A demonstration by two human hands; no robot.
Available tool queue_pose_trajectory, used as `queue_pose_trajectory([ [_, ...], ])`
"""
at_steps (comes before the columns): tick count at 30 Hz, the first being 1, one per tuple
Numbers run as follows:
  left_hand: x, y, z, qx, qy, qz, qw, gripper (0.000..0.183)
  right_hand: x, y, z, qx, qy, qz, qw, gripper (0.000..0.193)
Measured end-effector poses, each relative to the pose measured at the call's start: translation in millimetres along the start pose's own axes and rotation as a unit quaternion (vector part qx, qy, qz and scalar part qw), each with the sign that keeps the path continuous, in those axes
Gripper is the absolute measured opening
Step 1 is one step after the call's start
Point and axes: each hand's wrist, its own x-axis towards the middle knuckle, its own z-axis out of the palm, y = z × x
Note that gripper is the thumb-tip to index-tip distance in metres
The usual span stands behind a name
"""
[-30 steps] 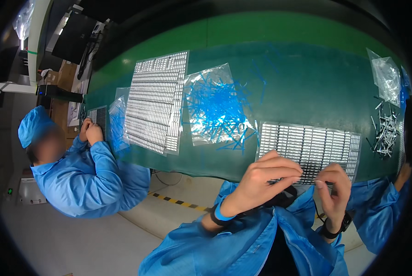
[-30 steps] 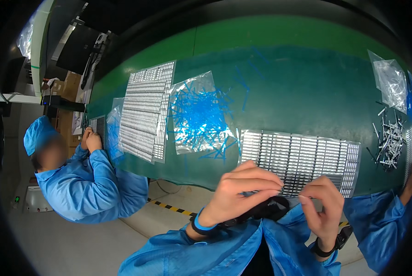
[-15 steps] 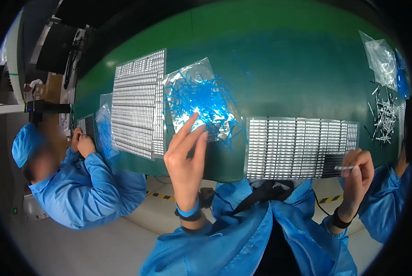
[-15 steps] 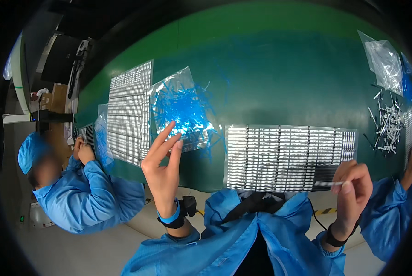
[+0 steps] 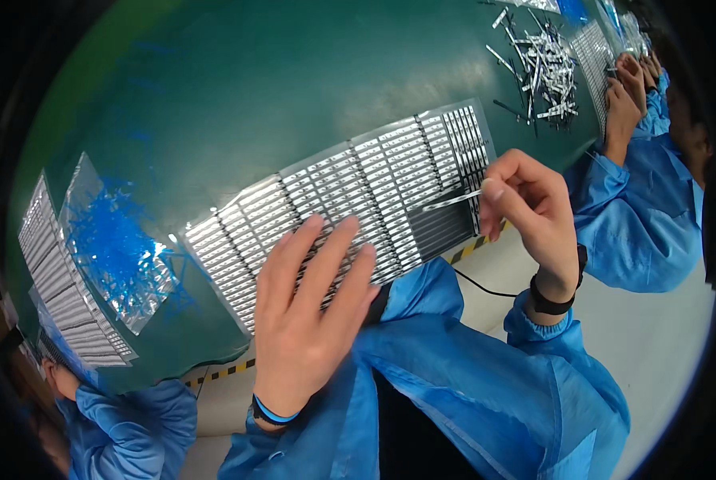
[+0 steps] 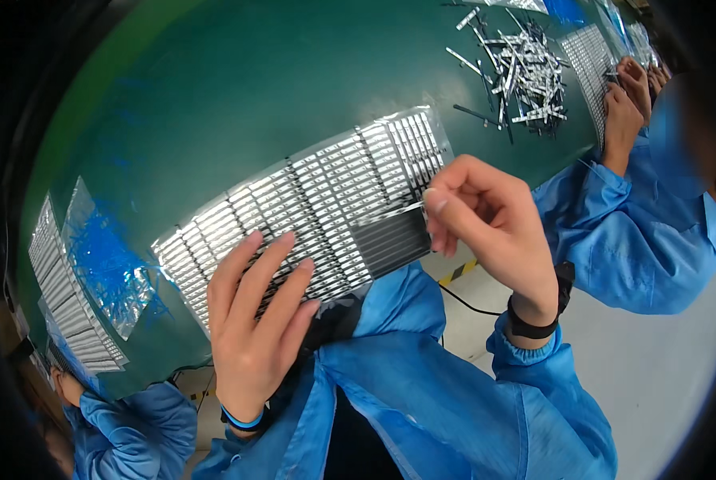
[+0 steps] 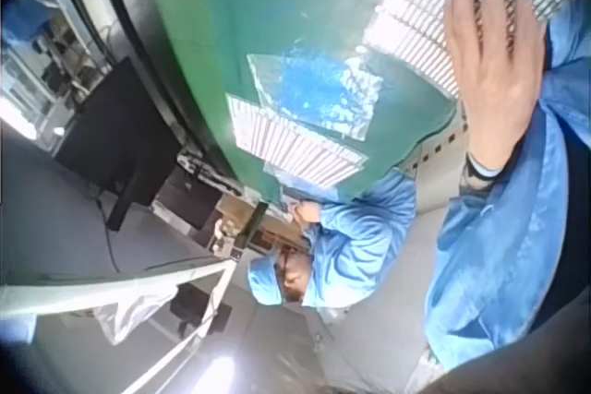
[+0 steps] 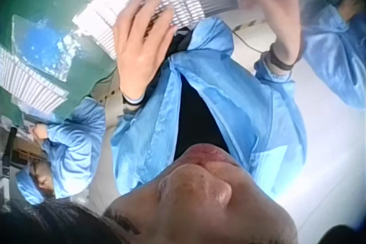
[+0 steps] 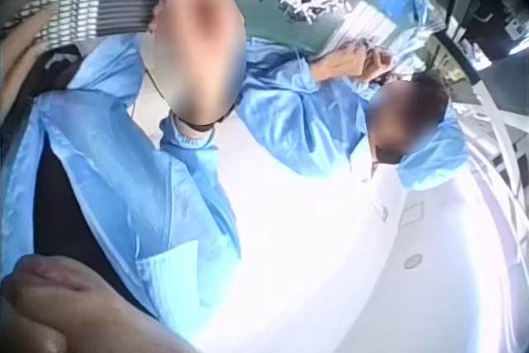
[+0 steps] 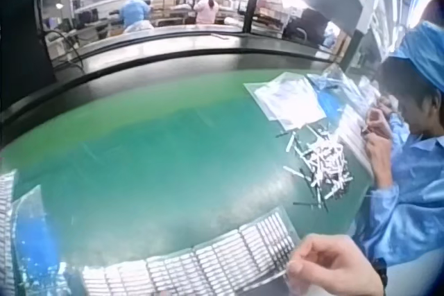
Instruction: Manually inserting small pins or components into a structured grid or array.
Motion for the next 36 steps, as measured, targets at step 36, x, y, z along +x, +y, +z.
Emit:
queue_pose_trajectory([
  [36, 13.1, 8.7, 22.4, 0.063, -0.086, 0.015, 0.994, 0.049, -1.2, 13.5, 16.0, -0.093, 0.024, -0.044, 0.994, 0.012],
])
